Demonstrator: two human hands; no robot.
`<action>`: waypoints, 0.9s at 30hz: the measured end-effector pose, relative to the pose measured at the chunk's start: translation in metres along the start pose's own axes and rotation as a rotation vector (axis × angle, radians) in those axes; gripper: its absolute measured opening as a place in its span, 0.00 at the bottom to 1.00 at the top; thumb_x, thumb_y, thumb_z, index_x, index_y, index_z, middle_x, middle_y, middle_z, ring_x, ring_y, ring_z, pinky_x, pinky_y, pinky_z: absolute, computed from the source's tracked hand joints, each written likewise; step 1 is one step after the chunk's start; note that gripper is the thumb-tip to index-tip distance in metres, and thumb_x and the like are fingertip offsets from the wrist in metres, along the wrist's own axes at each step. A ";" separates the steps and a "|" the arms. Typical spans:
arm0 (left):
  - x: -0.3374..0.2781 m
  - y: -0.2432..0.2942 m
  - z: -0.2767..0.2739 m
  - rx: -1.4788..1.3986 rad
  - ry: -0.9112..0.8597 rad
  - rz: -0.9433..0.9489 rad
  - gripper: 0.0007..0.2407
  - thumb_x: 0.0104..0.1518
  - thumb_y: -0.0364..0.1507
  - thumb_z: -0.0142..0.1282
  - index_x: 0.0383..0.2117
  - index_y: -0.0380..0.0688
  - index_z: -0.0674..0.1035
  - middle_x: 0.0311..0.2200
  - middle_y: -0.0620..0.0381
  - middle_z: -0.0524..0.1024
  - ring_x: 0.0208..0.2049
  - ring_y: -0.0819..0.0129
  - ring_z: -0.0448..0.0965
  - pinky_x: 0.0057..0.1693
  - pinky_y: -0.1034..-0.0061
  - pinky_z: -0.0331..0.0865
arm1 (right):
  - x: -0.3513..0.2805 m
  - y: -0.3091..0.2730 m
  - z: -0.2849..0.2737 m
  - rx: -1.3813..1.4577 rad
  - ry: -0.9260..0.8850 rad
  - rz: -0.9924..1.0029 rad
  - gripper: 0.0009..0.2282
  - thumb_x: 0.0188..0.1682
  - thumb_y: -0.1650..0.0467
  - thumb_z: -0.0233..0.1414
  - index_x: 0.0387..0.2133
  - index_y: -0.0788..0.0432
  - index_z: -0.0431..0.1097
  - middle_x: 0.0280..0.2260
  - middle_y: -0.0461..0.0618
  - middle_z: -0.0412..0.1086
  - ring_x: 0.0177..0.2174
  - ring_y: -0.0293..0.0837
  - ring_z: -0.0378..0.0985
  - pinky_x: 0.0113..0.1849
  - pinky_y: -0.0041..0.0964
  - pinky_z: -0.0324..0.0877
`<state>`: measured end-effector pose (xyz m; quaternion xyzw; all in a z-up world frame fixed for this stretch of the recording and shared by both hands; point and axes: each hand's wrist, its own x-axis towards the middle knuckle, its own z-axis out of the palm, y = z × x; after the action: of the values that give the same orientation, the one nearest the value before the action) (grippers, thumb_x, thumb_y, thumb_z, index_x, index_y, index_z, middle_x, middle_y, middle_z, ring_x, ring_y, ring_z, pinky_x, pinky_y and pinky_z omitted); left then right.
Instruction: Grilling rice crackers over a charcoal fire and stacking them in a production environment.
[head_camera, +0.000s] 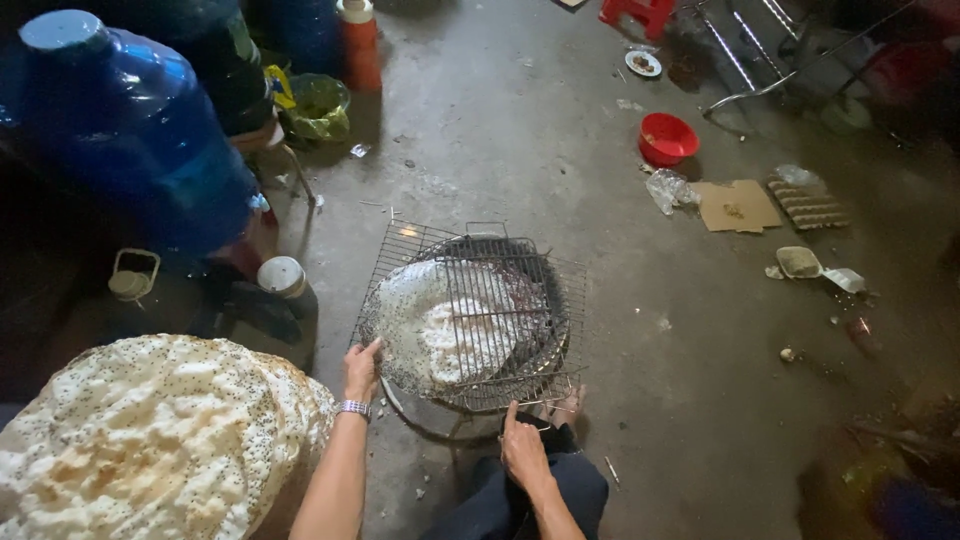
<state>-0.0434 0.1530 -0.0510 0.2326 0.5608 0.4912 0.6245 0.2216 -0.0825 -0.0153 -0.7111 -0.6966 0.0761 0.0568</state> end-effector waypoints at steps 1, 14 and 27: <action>0.000 0.000 0.000 -0.004 -0.001 0.012 0.06 0.53 0.25 0.58 0.30 0.36 0.73 0.23 0.57 0.71 0.22 0.74 0.67 0.30 0.84 0.61 | 0.000 0.000 0.000 0.003 -0.011 0.005 0.32 0.43 0.71 0.50 0.56 0.81 0.44 0.26 0.59 0.69 0.23 0.56 0.70 0.30 0.47 0.66; -0.005 0.002 -0.001 -0.017 -0.003 -0.042 0.06 0.53 0.25 0.60 0.24 0.39 0.74 0.24 0.54 0.74 0.25 0.72 0.71 0.33 0.83 0.64 | 0.000 0.000 0.001 0.027 -0.010 0.019 0.30 0.44 0.70 0.50 0.56 0.80 0.47 0.24 0.58 0.69 0.23 0.55 0.70 0.30 0.47 0.66; -0.016 0.016 0.007 -0.083 0.015 -0.146 0.05 0.52 0.28 0.60 0.29 0.40 0.78 0.30 0.53 0.76 0.33 0.70 0.72 0.47 0.79 0.61 | -0.002 0.001 0.003 0.052 -0.017 0.016 0.32 0.43 0.71 0.51 0.57 0.81 0.44 0.25 0.59 0.68 0.24 0.55 0.69 0.32 0.46 0.66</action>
<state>-0.0405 0.1474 -0.0281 0.1613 0.5600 0.4689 0.6637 0.2225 -0.0842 -0.0180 -0.7144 -0.6890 0.1006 0.0687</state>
